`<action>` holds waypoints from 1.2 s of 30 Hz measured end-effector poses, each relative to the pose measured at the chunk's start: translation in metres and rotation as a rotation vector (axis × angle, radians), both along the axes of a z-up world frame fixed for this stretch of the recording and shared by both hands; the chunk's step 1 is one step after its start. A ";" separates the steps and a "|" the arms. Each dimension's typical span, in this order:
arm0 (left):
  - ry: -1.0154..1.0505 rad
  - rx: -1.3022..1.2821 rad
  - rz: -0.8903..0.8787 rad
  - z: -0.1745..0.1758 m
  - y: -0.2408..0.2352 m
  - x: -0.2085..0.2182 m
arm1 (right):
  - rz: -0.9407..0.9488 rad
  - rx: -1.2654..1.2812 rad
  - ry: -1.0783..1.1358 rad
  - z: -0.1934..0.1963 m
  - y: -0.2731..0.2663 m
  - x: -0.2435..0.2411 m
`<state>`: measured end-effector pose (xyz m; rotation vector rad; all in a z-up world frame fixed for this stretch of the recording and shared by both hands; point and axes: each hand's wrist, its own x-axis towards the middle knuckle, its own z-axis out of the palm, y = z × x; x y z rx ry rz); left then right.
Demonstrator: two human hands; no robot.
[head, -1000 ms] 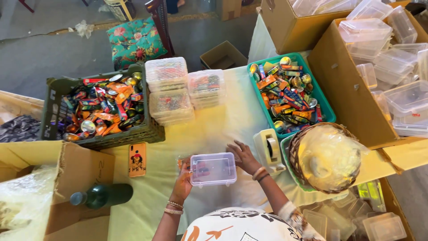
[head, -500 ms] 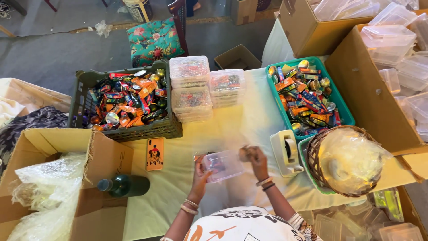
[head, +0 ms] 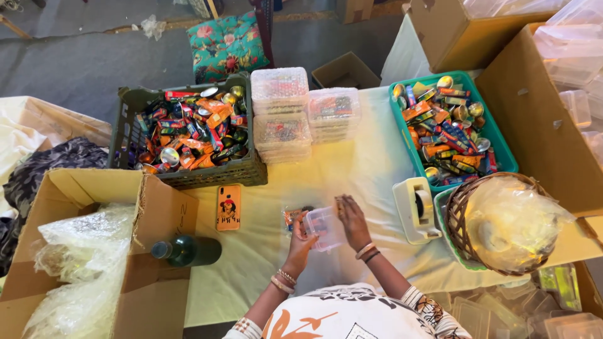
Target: The person packs small items, including a black brush and colorful tubes, into a clear plastic container. They then wrap the container in bubble wrap and secure it with tape. The person also handles a plastic bag and a basket of bubble wrap.
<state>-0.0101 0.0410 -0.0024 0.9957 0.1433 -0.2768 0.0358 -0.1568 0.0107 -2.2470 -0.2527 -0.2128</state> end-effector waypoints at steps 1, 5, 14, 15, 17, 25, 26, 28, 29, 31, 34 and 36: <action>0.012 0.001 0.001 -0.004 0.000 0.001 | 0.001 0.001 0.012 0.000 0.012 -0.009; -0.076 -0.054 0.124 -0.021 0.009 0.009 | 0.271 -0.042 -0.136 0.040 0.043 -0.040; 0.002 -0.043 0.149 0.020 0.037 0.009 | 0.022 -0.220 -0.186 -0.039 -0.069 -0.004; -0.034 -0.082 0.157 0.009 0.041 0.009 | -0.054 -0.339 -0.187 -0.048 -0.080 0.001; -0.011 -0.098 0.153 0.010 0.043 0.008 | -0.050 -0.335 -0.158 -0.024 -0.071 0.005; -0.045 -0.135 0.070 0.000 0.049 0.007 | 0.382 0.145 0.174 0.018 -0.023 0.003; -0.044 -0.078 0.044 0.003 0.050 0.007 | 0.367 0.226 0.233 0.017 -0.022 0.002; -0.045 -0.021 0.017 0.011 0.051 0.006 | 0.349 0.307 0.290 0.011 -0.019 -0.004; -0.144 0.084 -0.014 0.015 0.052 0.005 | 0.322 0.342 0.314 0.006 -0.018 -0.007; -0.245 0.189 -0.046 0.013 0.053 0.005 | 0.292 0.377 0.335 0.000 -0.016 -0.013; -0.510 0.538 0.020 -0.002 0.055 0.007 | 0.251 0.345 0.329 0.002 -0.017 -0.020; -0.469 0.626 -0.028 -0.007 0.060 0.004 | 0.230 0.258 0.303 0.006 -0.018 -0.023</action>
